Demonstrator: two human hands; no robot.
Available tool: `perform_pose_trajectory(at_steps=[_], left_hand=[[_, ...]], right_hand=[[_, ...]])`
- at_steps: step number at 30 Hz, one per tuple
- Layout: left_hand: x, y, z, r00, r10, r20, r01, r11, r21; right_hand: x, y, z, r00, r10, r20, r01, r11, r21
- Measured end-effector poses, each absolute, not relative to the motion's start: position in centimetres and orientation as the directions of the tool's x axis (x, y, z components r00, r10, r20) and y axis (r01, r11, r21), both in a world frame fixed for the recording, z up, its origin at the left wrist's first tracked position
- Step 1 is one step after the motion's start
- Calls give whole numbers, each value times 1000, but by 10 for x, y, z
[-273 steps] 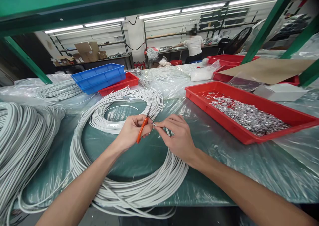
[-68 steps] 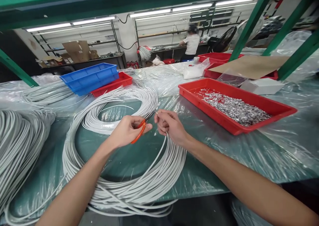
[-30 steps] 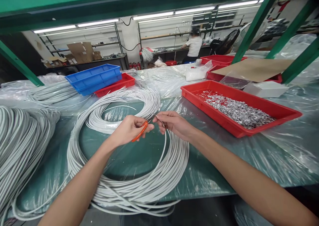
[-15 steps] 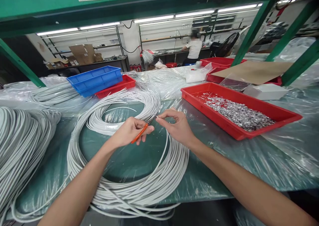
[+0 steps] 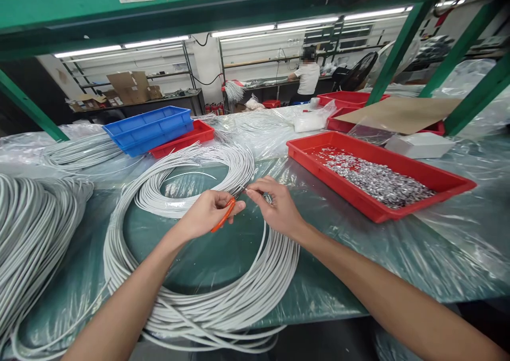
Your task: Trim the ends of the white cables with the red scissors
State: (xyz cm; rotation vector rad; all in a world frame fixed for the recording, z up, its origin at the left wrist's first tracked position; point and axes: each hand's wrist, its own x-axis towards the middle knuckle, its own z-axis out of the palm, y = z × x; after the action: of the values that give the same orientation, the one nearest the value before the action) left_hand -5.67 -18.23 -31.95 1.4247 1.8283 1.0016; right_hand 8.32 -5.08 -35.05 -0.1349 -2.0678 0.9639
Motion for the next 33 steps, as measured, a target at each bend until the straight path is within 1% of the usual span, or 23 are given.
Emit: perform_pose_trajectory(at_steps=[3,7,9,11,13,17,19,21,26,31,33], left_hand=[[-56,-183,-317,-219,976,12,528,108,842],[-55,-185,-314,-235,972,-7,531,134,836],[-55,-185,-314,-244,970,-20,529,150,835],[-56,-185,-313,-244,969,-24,531,155,833],[-56,-185,-312,-239,971,-25,529,152,835],[-52,-186,-310,-235,971,-33,504,151,850],[-48,-185,-310,-252,967,-51,479,170,861],[-46,-185,-310,-276,958,-78,454,202,868],[-44,-184,-312,-295,948,-118,443,245,862],[-43,-186,-312,-262,953,-153,439,258,861],[-44,-185,-313,-274,951,-143,440,257,860]], right_hand=[[82,-48,-351,-679,429,596,-284,595,-752],[79,-43,-352,-772,432,467,-343,337,-877],[78,-42,-352,-780,444,441,-337,295,-894],[78,-43,-352,-760,462,457,-328,334,-884],[79,-45,-352,-714,473,516,-319,436,-841],[83,-54,-352,-548,474,689,-250,694,-676],[84,-57,-353,-483,464,743,-209,762,-612],[84,-60,-354,-451,465,762,-182,788,-588],[82,-61,-356,-464,516,721,-163,750,-641],[81,-59,-358,-436,515,738,-166,760,-628],[79,-58,-358,-431,531,730,-186,740,-647]])
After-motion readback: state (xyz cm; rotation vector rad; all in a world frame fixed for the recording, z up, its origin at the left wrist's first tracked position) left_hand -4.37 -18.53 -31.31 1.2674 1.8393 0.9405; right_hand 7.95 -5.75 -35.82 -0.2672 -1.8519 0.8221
